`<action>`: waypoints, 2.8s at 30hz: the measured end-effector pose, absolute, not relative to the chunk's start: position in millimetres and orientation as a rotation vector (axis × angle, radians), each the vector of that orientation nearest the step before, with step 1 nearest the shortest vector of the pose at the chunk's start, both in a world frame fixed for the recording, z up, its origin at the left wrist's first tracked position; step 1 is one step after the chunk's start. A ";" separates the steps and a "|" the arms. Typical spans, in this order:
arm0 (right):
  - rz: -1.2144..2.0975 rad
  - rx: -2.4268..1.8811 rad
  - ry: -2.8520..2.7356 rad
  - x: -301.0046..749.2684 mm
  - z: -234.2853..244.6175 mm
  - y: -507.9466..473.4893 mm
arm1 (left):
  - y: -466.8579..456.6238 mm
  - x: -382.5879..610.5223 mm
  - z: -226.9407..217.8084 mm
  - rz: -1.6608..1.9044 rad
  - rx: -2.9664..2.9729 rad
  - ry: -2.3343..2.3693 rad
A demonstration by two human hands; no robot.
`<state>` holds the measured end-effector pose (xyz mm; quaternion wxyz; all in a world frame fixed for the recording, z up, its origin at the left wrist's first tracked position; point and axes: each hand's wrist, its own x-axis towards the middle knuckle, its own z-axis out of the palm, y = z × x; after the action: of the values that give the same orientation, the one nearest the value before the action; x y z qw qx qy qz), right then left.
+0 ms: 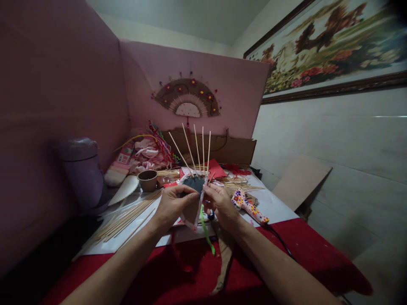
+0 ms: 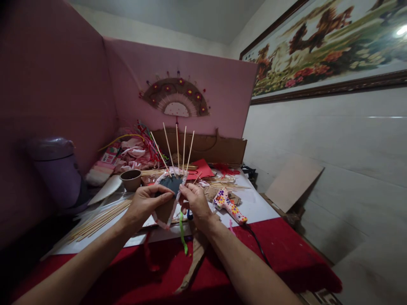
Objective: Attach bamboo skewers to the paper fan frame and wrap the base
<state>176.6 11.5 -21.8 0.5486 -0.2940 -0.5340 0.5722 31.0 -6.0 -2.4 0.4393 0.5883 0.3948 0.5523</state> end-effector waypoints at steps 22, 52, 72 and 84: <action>1.218 -0.736 -1.216 178.2 -22.8 14.2 | -0.1 26.7 -0.5 1.560 1.432 0.796; 1.169 -0.668 -1.131 178.4 -21.5 13.4 | 6.4 18.8 1.7 1.627 0.920 0.636; 1.172 -0.679 -1.036 179.6 -18.6 13.5 | 3.5 19.1 3.7 1.548 0.854 0.661; 1.207 -0.662 -1.013 178.7 -16.6 11.8 | 7.1 19.4 -2.2 1.564 0.958 0.807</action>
<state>178.7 11.8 -16.6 0.6565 -0.2922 -0.4469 0.5328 19.4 7.1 -2.2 0.5387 0.4029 0.3393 0.6575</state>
